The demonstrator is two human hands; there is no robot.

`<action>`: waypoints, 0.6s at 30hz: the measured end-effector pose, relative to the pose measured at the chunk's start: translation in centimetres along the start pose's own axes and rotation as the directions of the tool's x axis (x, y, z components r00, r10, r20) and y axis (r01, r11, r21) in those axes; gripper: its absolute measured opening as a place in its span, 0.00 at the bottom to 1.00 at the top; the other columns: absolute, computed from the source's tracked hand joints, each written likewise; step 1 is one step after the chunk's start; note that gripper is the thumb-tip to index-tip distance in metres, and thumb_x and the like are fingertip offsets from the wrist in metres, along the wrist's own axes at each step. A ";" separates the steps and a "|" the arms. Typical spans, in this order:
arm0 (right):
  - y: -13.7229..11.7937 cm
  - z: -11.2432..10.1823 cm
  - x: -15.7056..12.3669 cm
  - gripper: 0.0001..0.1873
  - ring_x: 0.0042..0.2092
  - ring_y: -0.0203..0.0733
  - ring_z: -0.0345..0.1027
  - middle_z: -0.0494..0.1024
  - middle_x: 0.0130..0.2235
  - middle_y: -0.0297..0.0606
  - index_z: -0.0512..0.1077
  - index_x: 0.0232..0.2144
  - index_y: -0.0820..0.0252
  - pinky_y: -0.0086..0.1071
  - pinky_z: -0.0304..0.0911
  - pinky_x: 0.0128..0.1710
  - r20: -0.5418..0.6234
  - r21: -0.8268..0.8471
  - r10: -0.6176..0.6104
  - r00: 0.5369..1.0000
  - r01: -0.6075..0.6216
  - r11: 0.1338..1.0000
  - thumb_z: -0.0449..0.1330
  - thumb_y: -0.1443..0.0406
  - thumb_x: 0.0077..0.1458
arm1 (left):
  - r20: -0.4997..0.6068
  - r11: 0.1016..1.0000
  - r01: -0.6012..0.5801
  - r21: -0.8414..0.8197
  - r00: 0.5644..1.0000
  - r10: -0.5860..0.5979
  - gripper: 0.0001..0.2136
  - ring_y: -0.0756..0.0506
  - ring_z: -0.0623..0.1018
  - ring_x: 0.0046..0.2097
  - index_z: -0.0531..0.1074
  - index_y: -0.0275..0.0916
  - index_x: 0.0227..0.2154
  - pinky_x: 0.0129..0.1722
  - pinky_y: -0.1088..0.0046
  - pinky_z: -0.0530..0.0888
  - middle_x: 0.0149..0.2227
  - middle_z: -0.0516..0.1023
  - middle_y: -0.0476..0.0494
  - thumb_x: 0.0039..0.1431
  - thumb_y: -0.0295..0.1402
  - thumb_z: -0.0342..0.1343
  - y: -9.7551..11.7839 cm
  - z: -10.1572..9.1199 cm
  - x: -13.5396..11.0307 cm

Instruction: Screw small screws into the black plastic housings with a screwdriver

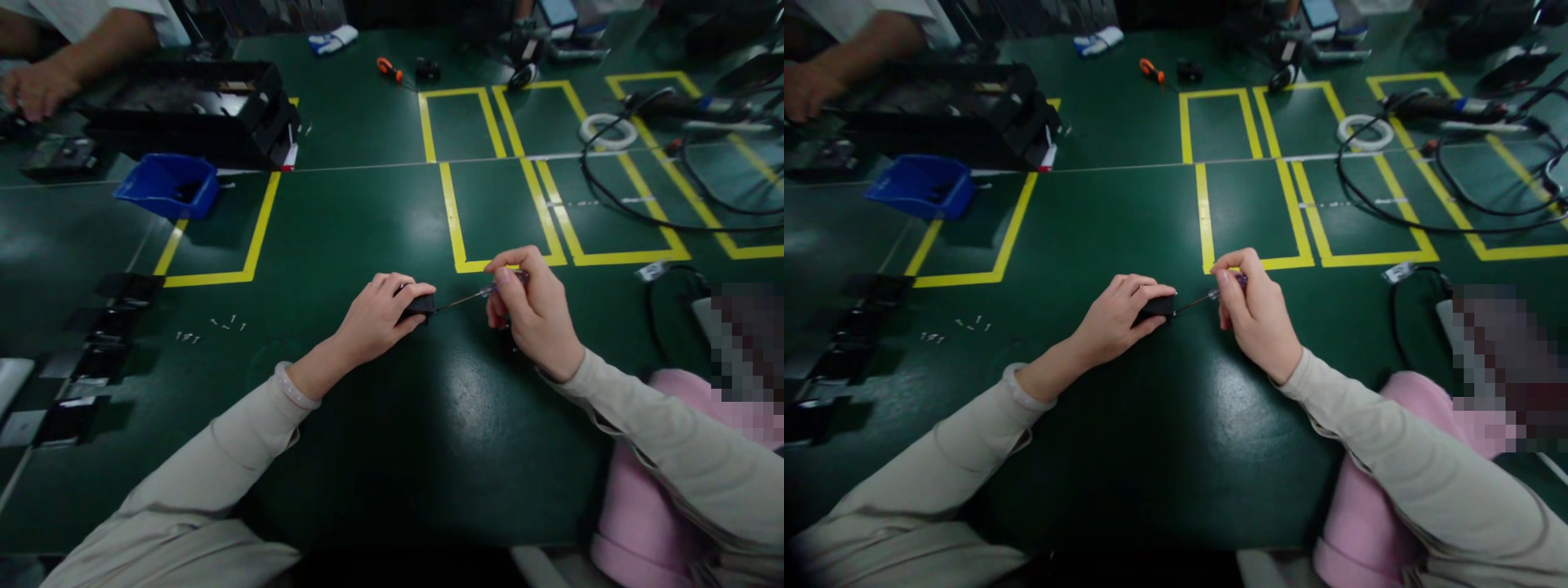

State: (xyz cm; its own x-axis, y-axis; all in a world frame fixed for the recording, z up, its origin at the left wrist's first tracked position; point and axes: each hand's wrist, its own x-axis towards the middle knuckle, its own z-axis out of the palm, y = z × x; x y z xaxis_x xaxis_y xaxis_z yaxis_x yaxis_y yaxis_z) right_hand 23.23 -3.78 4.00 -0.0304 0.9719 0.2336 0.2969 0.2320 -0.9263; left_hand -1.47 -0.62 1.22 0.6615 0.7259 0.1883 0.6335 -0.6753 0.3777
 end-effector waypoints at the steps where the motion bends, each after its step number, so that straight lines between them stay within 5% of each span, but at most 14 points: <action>1: 0.0 0.0 -0.1 0.09 0.18 0.33 0.65 0.65 0.19 0.24 0.66 0.41 0.52 0.31 0.58 0.19 -0.005 0.000 0.013 1.000 -0.013 1.000 0.53 0.55 0.69 | 0.001 1.000 0.002 -0.001 1.000 -0.002 0.18 0.39 0.70 0.55 0.66 0.42 0.60 0.55 0.58 0.70 0.55 0.72 0.39 0.69 0.37 0.53 0.0 0.0 0.0; 9: 0.9 -0.1 -0.4 0.12 0.16 0.30 0.62 0.59 0.16 0.21 0.67 0.34 0.55 0.27 0.54 0.16 -0.019 0.092 0.015 1.000 -0.013 0.996 0.57 0.55 0.67 | -0.001 1.000 -0.008 0.007 1.000 0.008 0.18 0.39 0.70 0.55 0.66 0.42 0.59 0.56 0.58 0.69 0.54 0.72 0.39 0.70 0.38 0.52 0.0 0.0 0.0; 18: 1.6 -0.4 -0.9 0.08 0.18 0.30 0.64 0.66 0.19 0.23 0.67 0.39 0.54 0.27 0.58 0.18 0.020 0.102 -0.024 1.000 0.022 0.995 0.56 0.57 0.67 | -0.002 1.000 -0.012 0.006 1.000 0.012 0.18 0.39 0.70 0.54 0.67 0.41 0.59 0.55 0.58 0.70 0.54 0.72 0.39 0.70 0.37 0.53 -0.1 0.1 -0.1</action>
State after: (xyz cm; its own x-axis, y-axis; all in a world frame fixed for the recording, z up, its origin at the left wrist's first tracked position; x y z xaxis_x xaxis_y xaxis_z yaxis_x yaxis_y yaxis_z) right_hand 24.06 -4.29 2.46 -0.0563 0.9665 0.2504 0.1976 0.2566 -0.9461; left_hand -1.53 -0.62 1.13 0.6680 0.7183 0.1946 0.6280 -0.6844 0.3704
